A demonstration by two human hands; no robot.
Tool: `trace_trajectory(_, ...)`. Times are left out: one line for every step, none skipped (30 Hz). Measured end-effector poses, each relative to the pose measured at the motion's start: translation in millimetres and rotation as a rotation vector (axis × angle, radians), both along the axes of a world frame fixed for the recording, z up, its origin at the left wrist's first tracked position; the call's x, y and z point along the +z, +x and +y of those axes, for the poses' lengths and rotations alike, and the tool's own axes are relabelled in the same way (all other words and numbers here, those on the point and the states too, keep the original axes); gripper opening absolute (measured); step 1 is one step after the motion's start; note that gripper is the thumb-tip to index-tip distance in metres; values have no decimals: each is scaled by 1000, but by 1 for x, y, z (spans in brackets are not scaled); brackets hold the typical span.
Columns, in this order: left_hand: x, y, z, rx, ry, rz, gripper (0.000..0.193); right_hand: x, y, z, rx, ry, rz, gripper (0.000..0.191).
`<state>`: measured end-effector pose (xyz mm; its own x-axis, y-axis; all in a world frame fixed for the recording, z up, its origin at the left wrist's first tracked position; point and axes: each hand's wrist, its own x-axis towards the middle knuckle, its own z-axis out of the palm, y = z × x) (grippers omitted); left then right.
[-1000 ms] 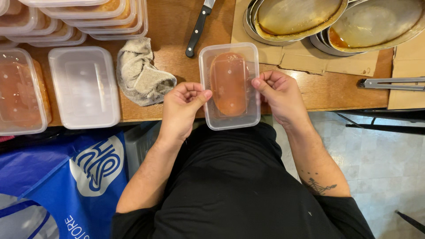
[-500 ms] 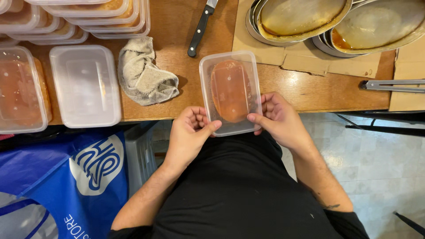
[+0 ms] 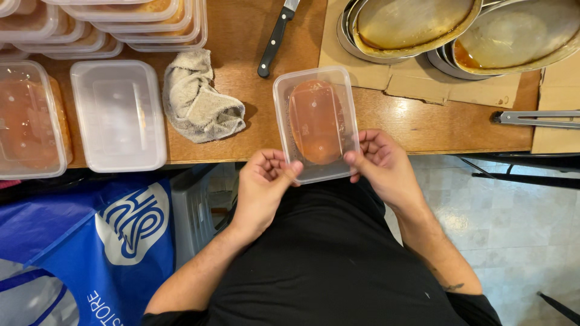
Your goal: The person unmolds baked flan desserts from oval metal molds into clear plastic containers. They wipe the mold with a cloth, run a knife around the flan's edge to loosen it, invert the mold over a container, lift the mold off, then set the filled container aside and repeat with the next mold.
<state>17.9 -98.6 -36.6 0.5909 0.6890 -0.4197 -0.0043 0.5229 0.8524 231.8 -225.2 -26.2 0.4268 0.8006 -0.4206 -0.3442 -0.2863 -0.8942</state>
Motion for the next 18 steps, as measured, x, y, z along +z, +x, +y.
trace_trajectory(1,-2,-2,-24,38,35,27,2,0,-2,20,-4,-9,36)
trace_trajectory(1,-4,-3,-64,59,54,27,3,0,-4,39,-7,-19,40)
trace_trajectory(1,-6,-4,-103,81,72,28,4,-1,-6,57,16,-10,43)
trace_trajectory(0,-7,-5,-142,101,91,29,4,-2,-9,75,38,-1,45)
trace_trajectory(-2,-8,-6,-147,49,75,26,3,-3,-11,91,59,8,47)
trace_trajectory(-4,-9,-6,-152,-3,60,23,1,-4,-12,54,65,60,46)
trace_trajectory(-6,-9,-6,-159,-56,46,20,-2,-6,-13,16,71,112,44)
trace_trajectory(-9,-9,-7,-147,-139,7,18,-5,-8,-14,-22,76,163,43)
trace_trajectory(-13,-7,-7,-131,-219,-35,15,-8,-10,-14,-40,89,173,42)
trace_trajectory(-15,-7,-7,-114,-299,-75,13,-10,-12,-15,-57,102,184,41)
trace_trajectory(-17,-7,-7,-109,-339,-101,12,-13,-14,-16,-76,114,197,40)
trace_trajectory(-19,-8,-7,-106,-378,-129,11,-14,-14,-16,-84,101,199,39)
trace_trajectory(-20,-9,-7,-103,-419,-156,10,-14,-15,-17,-91,88,200,38)
trace_trajectory(-21,-9,-7,-99,-433,-168,10,-14,-15,-18,-97,74,204,37)
trace_trajectory(-22,-10,-7,-95,-447,-178,10,-14,-15,-18,-100,70,207,37)
trace_trajectory(-22,-10,-6,-89,-460,-188,10,-13,-16,-17,-102,67,212,36)
trace_trajectory(-22,-9,-6,-98,-477,-180,10,-12,-16,-17,-104,65,216,36)
trace_trajectory(-22,-8,-5,-106,-494,-173,11,-10,-15,-16,-105,60,203,36)
